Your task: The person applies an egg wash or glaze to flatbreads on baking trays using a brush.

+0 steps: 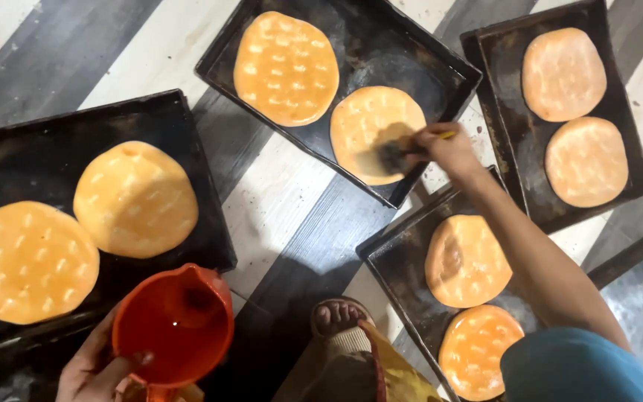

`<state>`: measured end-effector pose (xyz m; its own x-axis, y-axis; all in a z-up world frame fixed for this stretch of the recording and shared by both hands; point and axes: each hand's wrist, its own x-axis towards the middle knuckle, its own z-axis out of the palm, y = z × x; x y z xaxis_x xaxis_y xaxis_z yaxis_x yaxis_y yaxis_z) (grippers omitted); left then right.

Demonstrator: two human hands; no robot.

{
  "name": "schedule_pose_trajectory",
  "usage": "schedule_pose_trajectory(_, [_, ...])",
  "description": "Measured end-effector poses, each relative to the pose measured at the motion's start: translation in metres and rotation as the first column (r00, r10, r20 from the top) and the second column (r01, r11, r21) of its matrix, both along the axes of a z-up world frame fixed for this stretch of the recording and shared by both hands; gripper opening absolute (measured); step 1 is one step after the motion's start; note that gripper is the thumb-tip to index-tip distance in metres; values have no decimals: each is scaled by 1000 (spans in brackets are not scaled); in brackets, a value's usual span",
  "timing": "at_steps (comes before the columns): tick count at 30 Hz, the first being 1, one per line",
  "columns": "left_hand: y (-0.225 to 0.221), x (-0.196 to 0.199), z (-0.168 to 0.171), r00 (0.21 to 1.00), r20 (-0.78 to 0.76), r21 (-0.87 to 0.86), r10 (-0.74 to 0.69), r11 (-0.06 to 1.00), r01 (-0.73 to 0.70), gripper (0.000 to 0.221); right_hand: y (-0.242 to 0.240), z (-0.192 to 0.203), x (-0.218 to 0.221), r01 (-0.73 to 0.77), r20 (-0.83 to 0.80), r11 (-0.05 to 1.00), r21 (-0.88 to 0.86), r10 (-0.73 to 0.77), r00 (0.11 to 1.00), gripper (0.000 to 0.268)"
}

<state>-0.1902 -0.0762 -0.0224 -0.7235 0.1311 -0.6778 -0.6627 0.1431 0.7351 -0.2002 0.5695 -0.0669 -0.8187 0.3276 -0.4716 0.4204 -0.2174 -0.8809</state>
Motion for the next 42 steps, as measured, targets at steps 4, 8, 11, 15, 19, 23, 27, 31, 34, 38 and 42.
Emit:
schedule_pose_trajectory(4, [-3,-2,-2,1000,-4,-13,-3,1000,3,86,14,33,2,-51,196,915,401,-31,980,20])
schedule_pose_trajectory(8, [10,-4,13,980,-134,-2,-146,989,147,78,15,4,-1,7,-77,999,46,-3,997,20])
schedule_pose_trajectory(11, [8,-2,12,986,-98,-30,-134,991,132,78,2,13,-9,-199,68,967,157,190,979,18])
schedule_pose_trajectory(15, [-3,1,2,998,2,26,55,998,-55,84,10,60,-24,-317,385,681,660,56,921,18])
schedule_pose_trajectory(19, [12,-1,19,993,28,3,119,993,-119,84,24,41,-26,-128,-60,638,760,264,963,22])
schedule_pose_trajectory(23, [-26,6,0,998,-13,21,69,997,-68,84,6,44,-14,-290,192,541,790,232,954,23])
schedule_pose_trajectory(27, [-72,11,-24,995,-95,63,-11,998,17,85,-4,40,-1,-392,359,736,551,215,908,21])
schedule_pose_trajectory(31, [-52,14,12,995,-39,72,92,993,-89,86,-17,12,-34,-115,-93,733,671,237,967,22])
schedule_pose_trajectory(34, [-70,19,16,986,-168,-10,-13,1000,12,83,-35,8,-54,-157,-162,701,696,366,916,23])
schedule_pose_trajectory(38, [-149,38,-30,865,-401,-171,-301,953,252,83,-24,22,-44,-590,50,711,383,622,782,23])
schedule_pose_trajectory(42, [-271,40,-102,897,-379,-104,-226,974,202,82,11,34,-29,-573,125,771,277,562,818,21])
